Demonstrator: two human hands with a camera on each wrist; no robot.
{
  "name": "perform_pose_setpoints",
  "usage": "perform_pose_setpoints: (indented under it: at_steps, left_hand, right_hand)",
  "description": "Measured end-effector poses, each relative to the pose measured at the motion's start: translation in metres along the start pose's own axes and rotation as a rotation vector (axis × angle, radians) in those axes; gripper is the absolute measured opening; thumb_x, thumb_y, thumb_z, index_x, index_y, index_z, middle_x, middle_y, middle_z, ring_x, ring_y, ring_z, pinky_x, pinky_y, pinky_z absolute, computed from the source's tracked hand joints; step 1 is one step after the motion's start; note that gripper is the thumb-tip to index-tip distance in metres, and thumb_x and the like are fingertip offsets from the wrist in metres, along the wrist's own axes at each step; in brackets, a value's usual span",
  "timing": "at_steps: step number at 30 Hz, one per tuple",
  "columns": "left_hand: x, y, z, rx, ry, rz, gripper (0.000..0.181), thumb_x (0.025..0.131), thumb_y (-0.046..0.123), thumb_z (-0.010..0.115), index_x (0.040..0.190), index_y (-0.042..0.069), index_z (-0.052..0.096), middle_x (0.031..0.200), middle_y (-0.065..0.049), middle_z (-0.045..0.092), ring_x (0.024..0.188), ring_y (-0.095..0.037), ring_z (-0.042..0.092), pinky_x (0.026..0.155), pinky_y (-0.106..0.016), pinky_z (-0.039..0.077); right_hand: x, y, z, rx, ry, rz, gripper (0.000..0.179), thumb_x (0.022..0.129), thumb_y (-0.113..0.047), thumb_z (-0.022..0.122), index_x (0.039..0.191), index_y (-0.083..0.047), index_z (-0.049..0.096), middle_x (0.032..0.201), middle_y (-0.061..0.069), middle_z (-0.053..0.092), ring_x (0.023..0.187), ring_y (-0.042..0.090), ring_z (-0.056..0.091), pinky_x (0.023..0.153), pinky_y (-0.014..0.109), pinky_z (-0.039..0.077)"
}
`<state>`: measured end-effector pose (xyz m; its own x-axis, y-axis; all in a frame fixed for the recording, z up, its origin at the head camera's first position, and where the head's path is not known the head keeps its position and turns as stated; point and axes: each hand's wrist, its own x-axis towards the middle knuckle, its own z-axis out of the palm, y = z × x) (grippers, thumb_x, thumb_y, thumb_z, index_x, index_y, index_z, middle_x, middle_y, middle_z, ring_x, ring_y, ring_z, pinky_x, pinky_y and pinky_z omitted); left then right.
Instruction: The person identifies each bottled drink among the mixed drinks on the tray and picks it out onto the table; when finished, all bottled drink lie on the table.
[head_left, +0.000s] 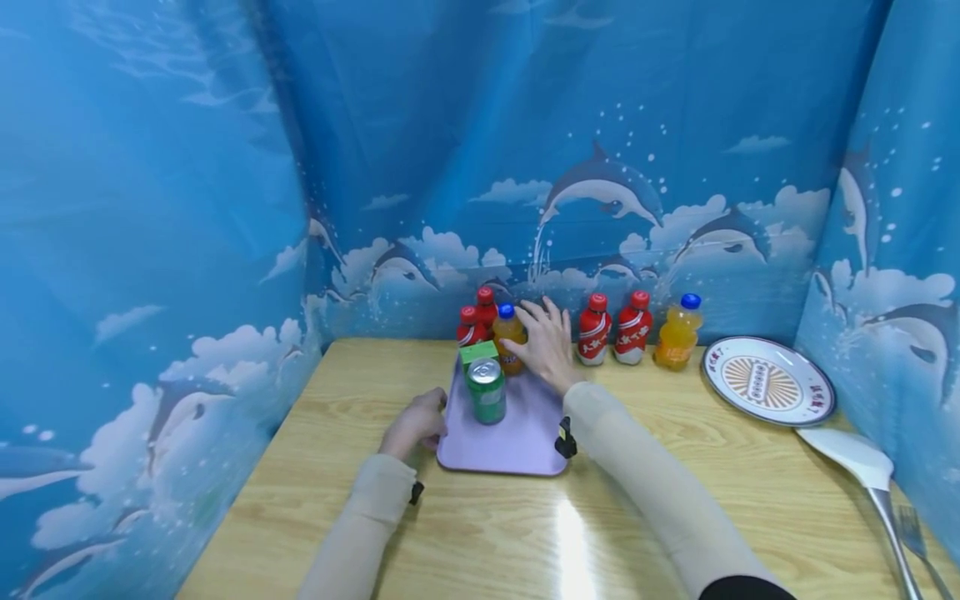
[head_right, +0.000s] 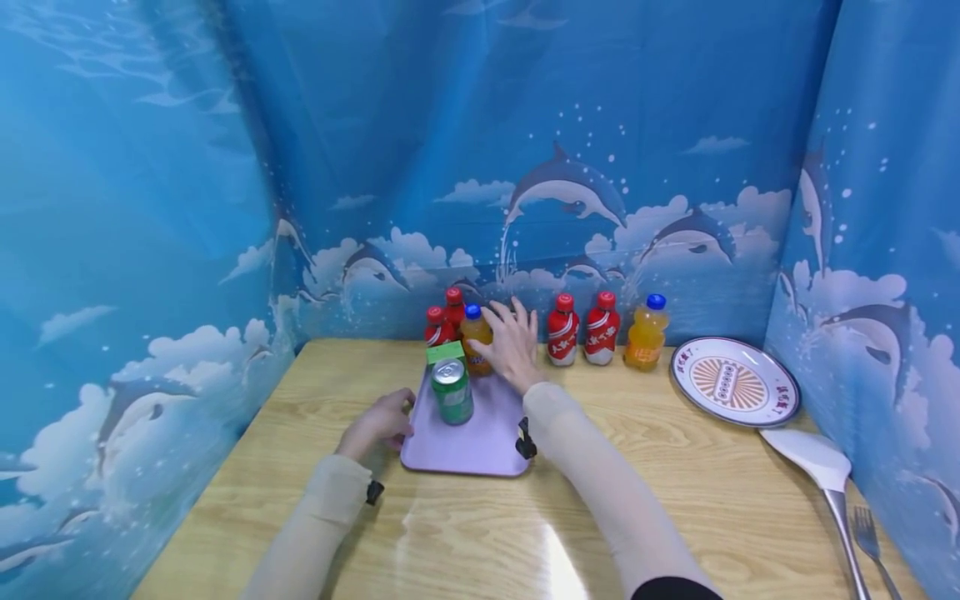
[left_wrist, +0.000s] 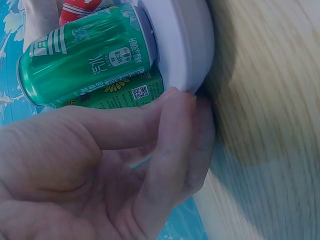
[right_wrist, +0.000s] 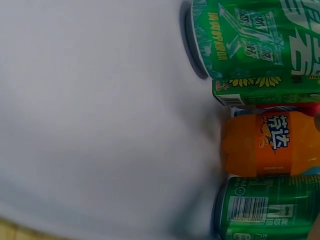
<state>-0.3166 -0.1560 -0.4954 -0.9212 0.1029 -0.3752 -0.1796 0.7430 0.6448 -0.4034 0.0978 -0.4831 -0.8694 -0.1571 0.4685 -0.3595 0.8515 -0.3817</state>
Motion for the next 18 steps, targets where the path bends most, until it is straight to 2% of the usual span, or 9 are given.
perform_pose_setpoints:
  at_steps: [5, 10, 15, 18]
  left_hand:
    - [0.0021, 0.0004, 0.0020, -0.018, -0.014, -0.020, 0.055, 0.083, -0.017, 0.065, 0.135, -0.001, 0.054, 0.118, -0.029, 0.065, 0.079, -0.031, 0.074, 0.060, -0.031, 0.067]
    - [0.0014, 0.0000, 0.0017, -0.018, -0.015, -0.014, 0.055, 0.083, -0.017, 0.065, 0.135, -0.002, 0.054, 0.117, -0.028, 0.066, 0.080, -0.030, 0.073, 0.060, -0.031, 0.067]
    - [-0.0009, -0.0004, 0.0006, -0.012, 0.002, 0.016, 0.052, 0.081, -0.017, 0.065, 0.131, -0.003, 0.055, 0.111, -0.026, 0.066, 0.078, -0.029, 0.071, 0.058, -0.031, 0.066]
    - [-0.0024, -0.0007, 0.0006, -0.005, 0.010, 0.028, 0.052, 0.081, -0.017, 0.065, 0.129, -0.003, 0.056, 0.108, -0.025, 0.066, 0.076, -0.029, 0.071, 0.057, -0.031, 0.066]
  right_hand:
    - [-0.0028, 0.0007, 0.0016, 0.001, 0.032, -0.027, 0.073, 0.088, -0.047, 0.083, 0.149, -0.016, 0.059, 0.160, 0.008, 0.053, 0.158, 0.041, 0.032, 0.129, 0.076, 0.020]
    - [-0.0046, -0.0014, 0.0008, 0.037, 0.054, -0.055, 0.072, 0.088, -0.046, 0.082, 0.150, -0.017, 0.058, 0.161, 0.007, 0.054, 0.158, 0.040, 0.033, 0.129, 0.076, 0.021]
    - [-0.0065, -0.0055, -0.0036, 0.098, 0.078, -0.053, 0.071, 0.089, -0.043, 0.083, 0.149, -0.016, 0.059, 0.152, 0.010, 0.062, 0.156, 0.039, 0.037, 0.130, 0.075, 0.020]
    - [-0.0074, -0.0077, -0.0071, 0.115, 0.093, -0.052, 0.070, 0.089, -0.043, 0.083, 0.149, -0.015, 0.060, 0.145, 0.012, 0.067, 0.152, 0.038, 0.043, 0.129, 0.073, 0.024]
